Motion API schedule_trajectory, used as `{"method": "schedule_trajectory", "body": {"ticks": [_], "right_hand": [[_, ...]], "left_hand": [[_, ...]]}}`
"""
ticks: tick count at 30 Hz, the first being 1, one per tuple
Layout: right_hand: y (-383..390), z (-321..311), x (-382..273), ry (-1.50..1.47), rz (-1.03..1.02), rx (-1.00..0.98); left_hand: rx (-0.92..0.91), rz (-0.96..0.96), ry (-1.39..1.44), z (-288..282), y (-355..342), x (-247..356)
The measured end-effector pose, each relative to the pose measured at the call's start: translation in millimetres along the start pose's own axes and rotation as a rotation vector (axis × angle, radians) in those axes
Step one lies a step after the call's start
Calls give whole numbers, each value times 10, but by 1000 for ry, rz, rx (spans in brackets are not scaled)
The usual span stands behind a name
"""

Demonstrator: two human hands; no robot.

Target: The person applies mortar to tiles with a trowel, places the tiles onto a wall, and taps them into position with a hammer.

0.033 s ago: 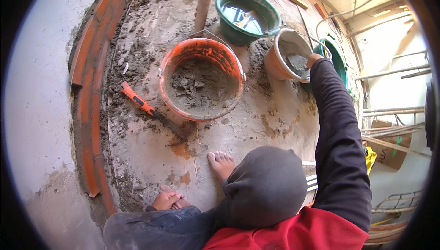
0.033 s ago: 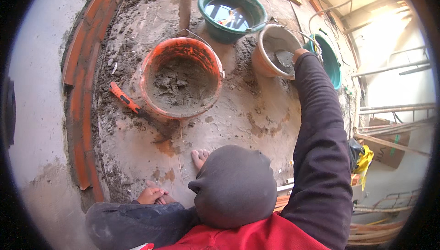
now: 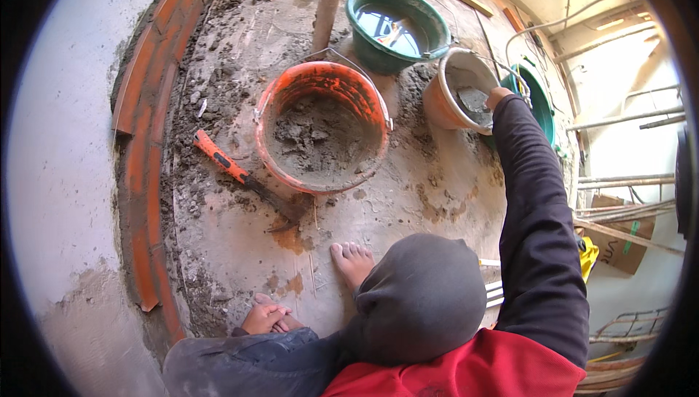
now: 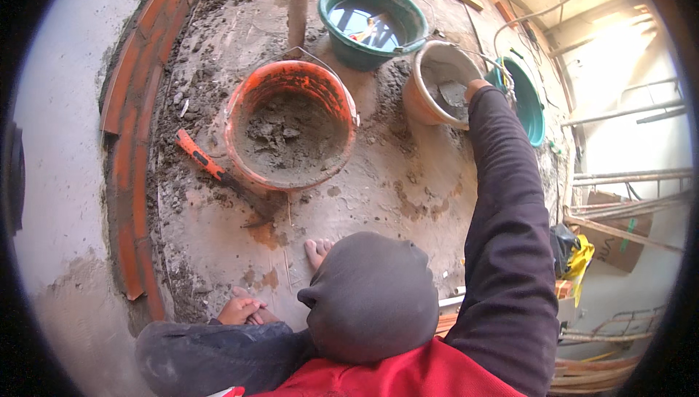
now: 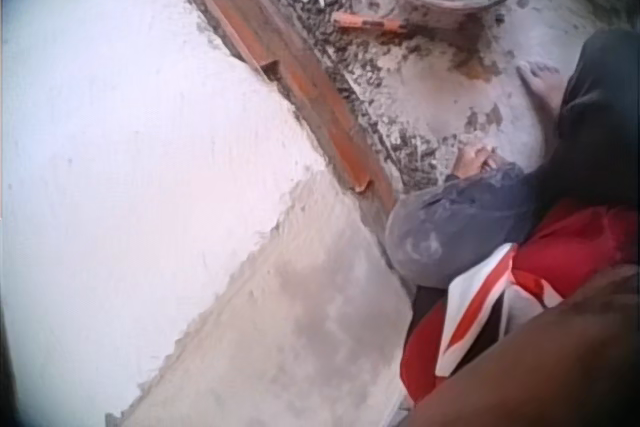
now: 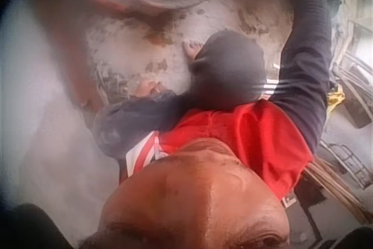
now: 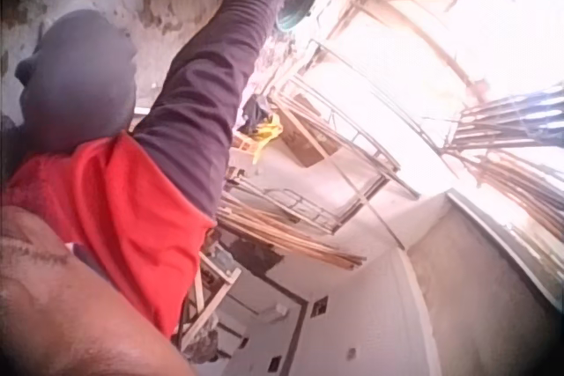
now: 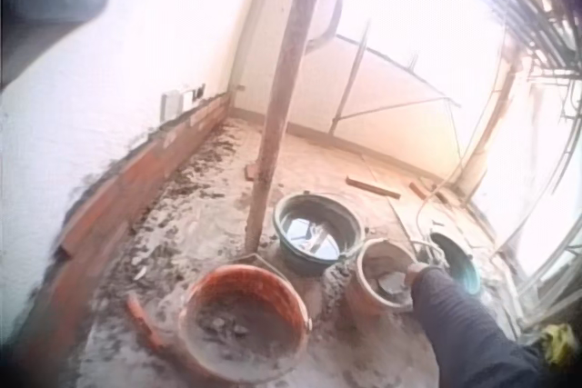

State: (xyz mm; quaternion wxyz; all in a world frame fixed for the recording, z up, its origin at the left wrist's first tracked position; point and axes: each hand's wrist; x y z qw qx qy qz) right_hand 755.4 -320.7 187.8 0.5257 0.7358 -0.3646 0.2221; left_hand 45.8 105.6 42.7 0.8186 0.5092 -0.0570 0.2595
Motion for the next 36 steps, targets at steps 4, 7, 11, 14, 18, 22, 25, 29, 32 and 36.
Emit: {"method": "schedule_trajectory", "body": {"ticks": [4, 7, 11, 14, 18, 22, 25, 29, 32, 36], "right_hand": [[-5, 52, -78, 81, -101, 102], [345, 496, 333, -498, -32, 53], [1144, -240, -78, -1159, 273, -16], [1479, -271, -85, -1291, 321, 154], [1866, -514, -128, -1052, 164, 364], [2218, -298, -2, -1092, 227, 495], [2767, -1512, -409, -1127, 170, 270], [2833, -2185, -833, -950, -11, 472], [2853, -2793, -1313, -856, -265, 547], [3064, -3737, -2194, -660, -637, 681]], "left_hand": [[208, 84, 33, 109, 123, -31], [318, 271, -22, 210, -83, -148], [683, 565, -361, 286, -65, -108], [759, 693, -457, 410, -153, 37], [948, 956, -434, 313, -260, -188], [975, 640, -107, 514, -216, 7], [1095, 695, -95, 483, 20, -296], [1174, 797, -202, 336, 64, -594], [1159, 862, -316, 259, -115, -614], [1130, 902, -375, 315, -365, -663]]}}
Point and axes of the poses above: each hand's wrist, its own y-axis away from the middle knuckle, its own z-axis out of the palm, x = y × z, and after that the axes turned 10 degrees about y, right-handed
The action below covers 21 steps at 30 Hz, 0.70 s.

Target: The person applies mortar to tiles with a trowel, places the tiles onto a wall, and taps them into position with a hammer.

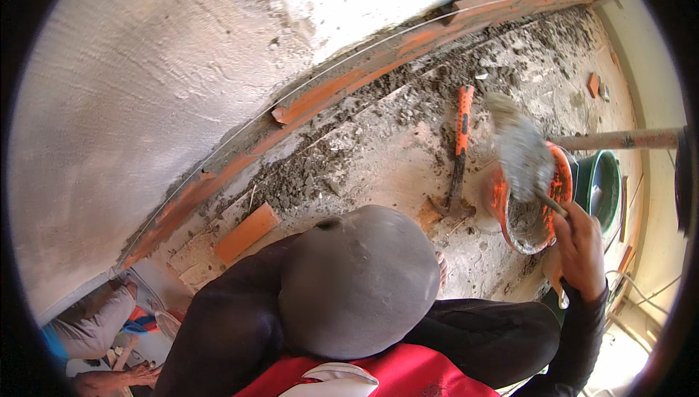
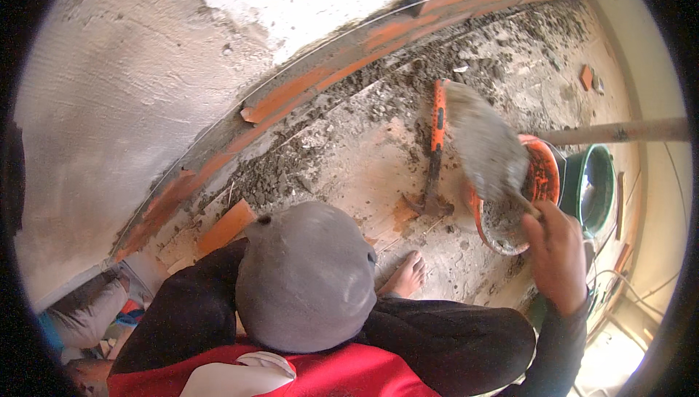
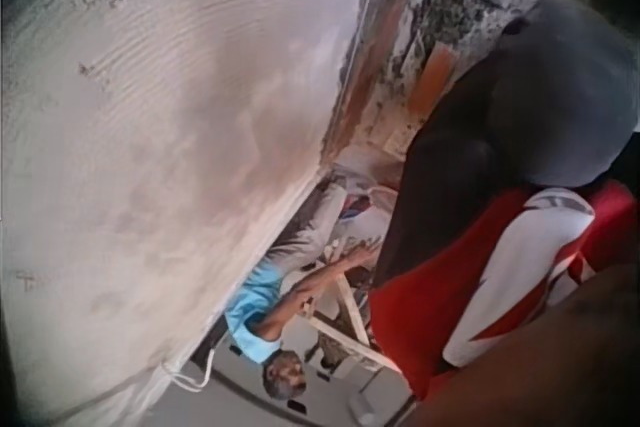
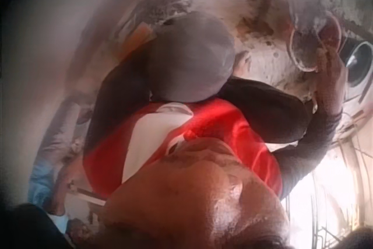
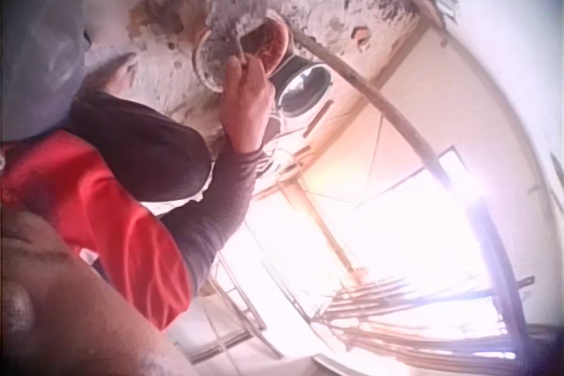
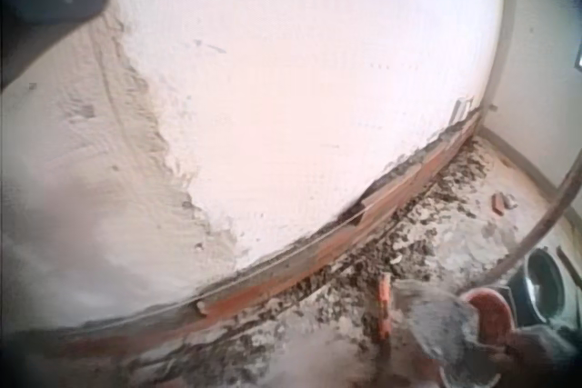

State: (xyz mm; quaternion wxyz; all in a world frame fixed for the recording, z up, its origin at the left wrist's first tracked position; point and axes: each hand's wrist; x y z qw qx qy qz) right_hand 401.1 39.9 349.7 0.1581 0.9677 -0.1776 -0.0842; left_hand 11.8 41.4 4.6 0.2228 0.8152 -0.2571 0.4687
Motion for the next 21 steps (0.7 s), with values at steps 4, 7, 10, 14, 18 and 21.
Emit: {"method": "schedule_trajectory", "body": {"ticks": [4, 7, 10, 14, 18, 21], "right_hand": [[-620, 198, -715, -34, -437, -46], [-912, 268, -976, 13, -583, -154], [-1315, 423, -1289, -47, -721, -322], [-1824, 493, -1500, -68, -765, -484], [-2112, 348, -1598, -120, -471, -717], [-2280, 243, -1488, -124, -436, -719]], "left_hand": [[-8, 29, -22, 56, 97, -102], [-45, 120, 13, 312, -85, -207], [-60, 161, 9, 367, -74, -341], [-100, 208, 18, 433, -176, -394], [-224, 164, -17, 276, -227, -258], [-230, 183, 19, 200, -260, -225]]}}
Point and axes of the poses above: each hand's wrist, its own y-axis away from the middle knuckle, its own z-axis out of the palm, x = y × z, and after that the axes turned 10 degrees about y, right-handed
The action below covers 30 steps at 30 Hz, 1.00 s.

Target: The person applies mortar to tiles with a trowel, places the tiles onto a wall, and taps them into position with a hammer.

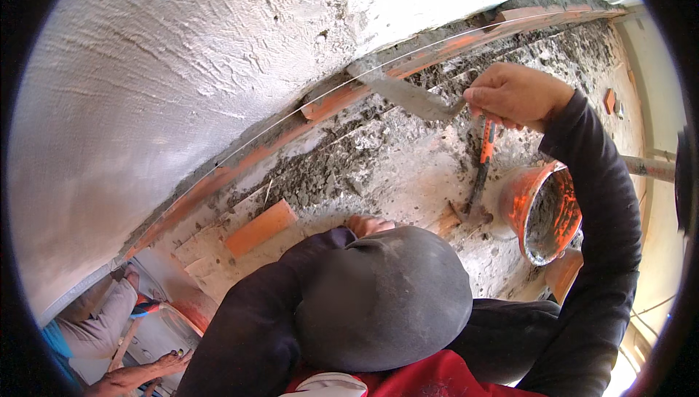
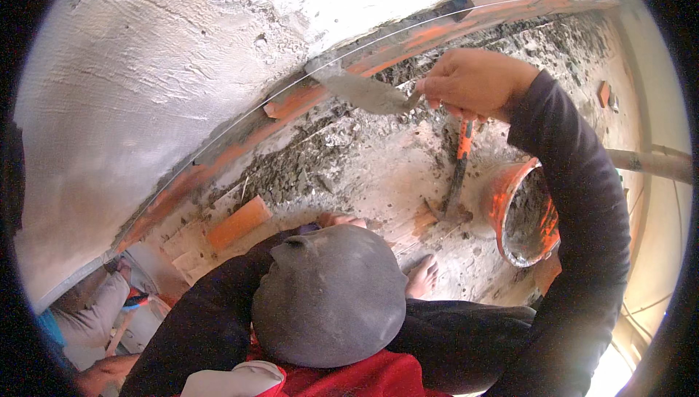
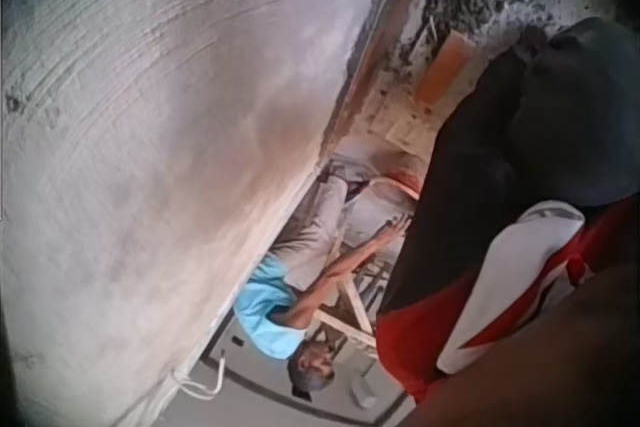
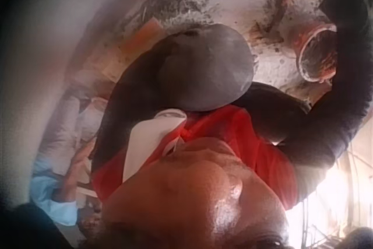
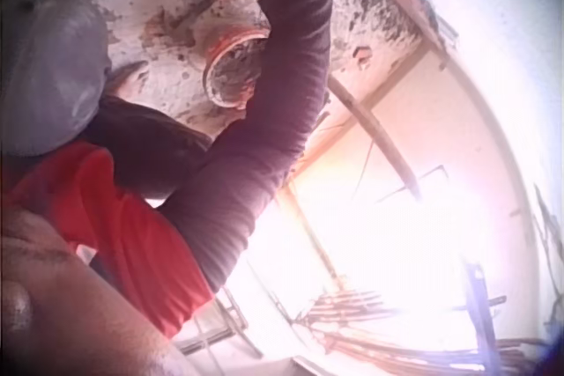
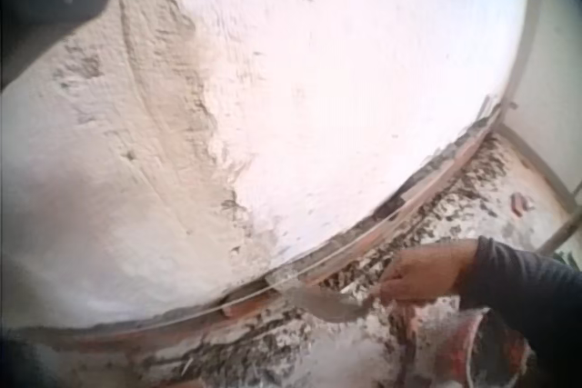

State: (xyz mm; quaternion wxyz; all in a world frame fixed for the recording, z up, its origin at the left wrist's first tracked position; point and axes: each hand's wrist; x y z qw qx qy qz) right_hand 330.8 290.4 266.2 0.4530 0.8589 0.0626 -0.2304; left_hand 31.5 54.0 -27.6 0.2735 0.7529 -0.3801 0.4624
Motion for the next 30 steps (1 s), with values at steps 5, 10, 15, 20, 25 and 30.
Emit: {"method": "schedule_trajectory", "body": {"ticks": [5, 10, 15, 20, 25, 30], "right_hand": [[49, -296, 50, -10, 31, 6], [186, -410, 252, 83, 99, 43], [273, -451, 321, 183, 102, 161], [373, -472, 410, 199, 150, 192], [415, -367, 486, 116, 134, 198], [411, -235, 746, 442, -63, 393]], "left_hand": [[167, 179, -42, 656, 194, -704], [-26, 77, -58, 296, 84, -357], [-50, 53, -67, 208, 70, -292], [-44, 13, -13, 161, 33, -285], [71, -246, 373, 441, -162, 150], [184, -950, 1913, 1740, -495, 1010]]}}
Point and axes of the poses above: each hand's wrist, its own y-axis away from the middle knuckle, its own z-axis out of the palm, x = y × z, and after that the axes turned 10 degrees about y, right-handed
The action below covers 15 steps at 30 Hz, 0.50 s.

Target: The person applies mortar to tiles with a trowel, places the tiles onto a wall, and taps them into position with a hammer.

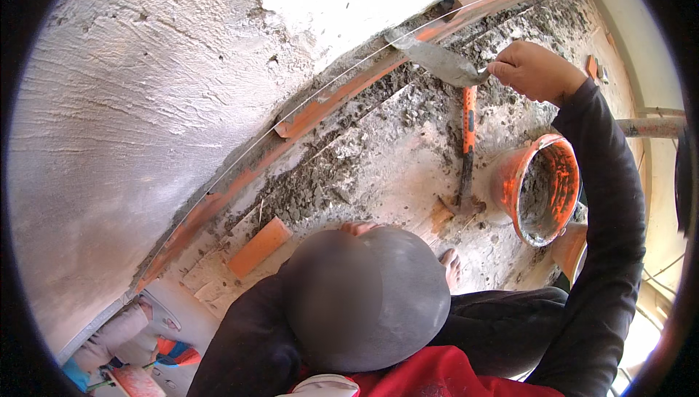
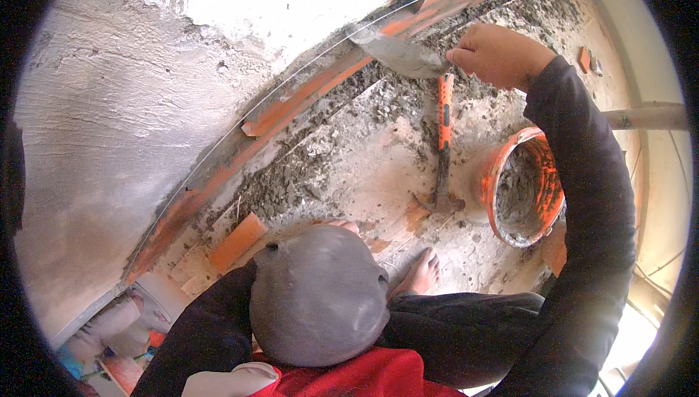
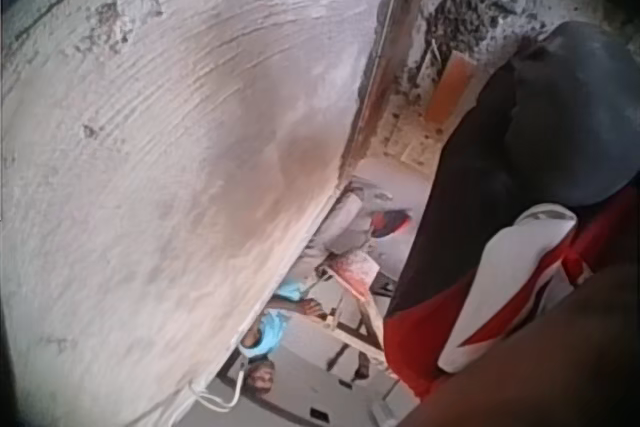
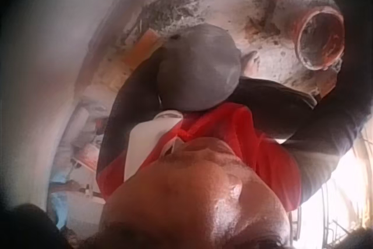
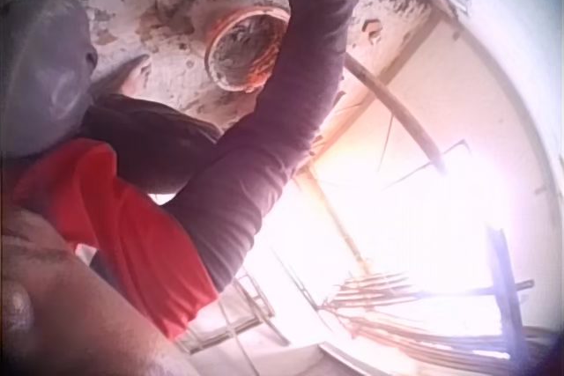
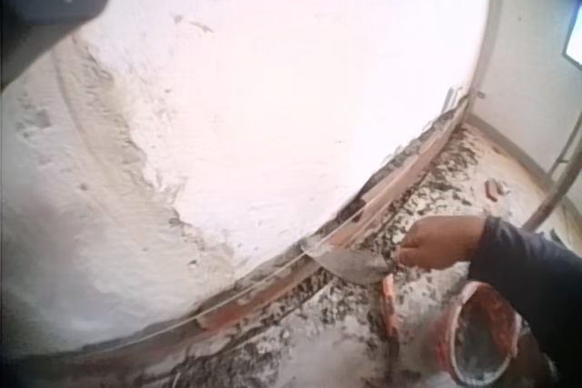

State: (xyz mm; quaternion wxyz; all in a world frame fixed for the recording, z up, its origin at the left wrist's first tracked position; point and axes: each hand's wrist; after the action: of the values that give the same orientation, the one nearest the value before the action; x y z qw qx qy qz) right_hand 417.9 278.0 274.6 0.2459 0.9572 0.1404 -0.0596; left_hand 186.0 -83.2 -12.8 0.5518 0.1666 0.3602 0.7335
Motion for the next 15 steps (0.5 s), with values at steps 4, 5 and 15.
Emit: {"method": "schedule_trajectory", "body": {"ticks": [4, 5, 15], "right_hand": [[81, 120, -93, 24, 35, 123], [120, 143, -294, -112, 189, 29], [446, 986, -743, -1205, 415, 94]], "left_hand": [[-1, -124, 533, -50, -330, -661], [-99, -156, 538, -375, -596, -946], [161, -438, 1362, -277, -714, -1065]]}}
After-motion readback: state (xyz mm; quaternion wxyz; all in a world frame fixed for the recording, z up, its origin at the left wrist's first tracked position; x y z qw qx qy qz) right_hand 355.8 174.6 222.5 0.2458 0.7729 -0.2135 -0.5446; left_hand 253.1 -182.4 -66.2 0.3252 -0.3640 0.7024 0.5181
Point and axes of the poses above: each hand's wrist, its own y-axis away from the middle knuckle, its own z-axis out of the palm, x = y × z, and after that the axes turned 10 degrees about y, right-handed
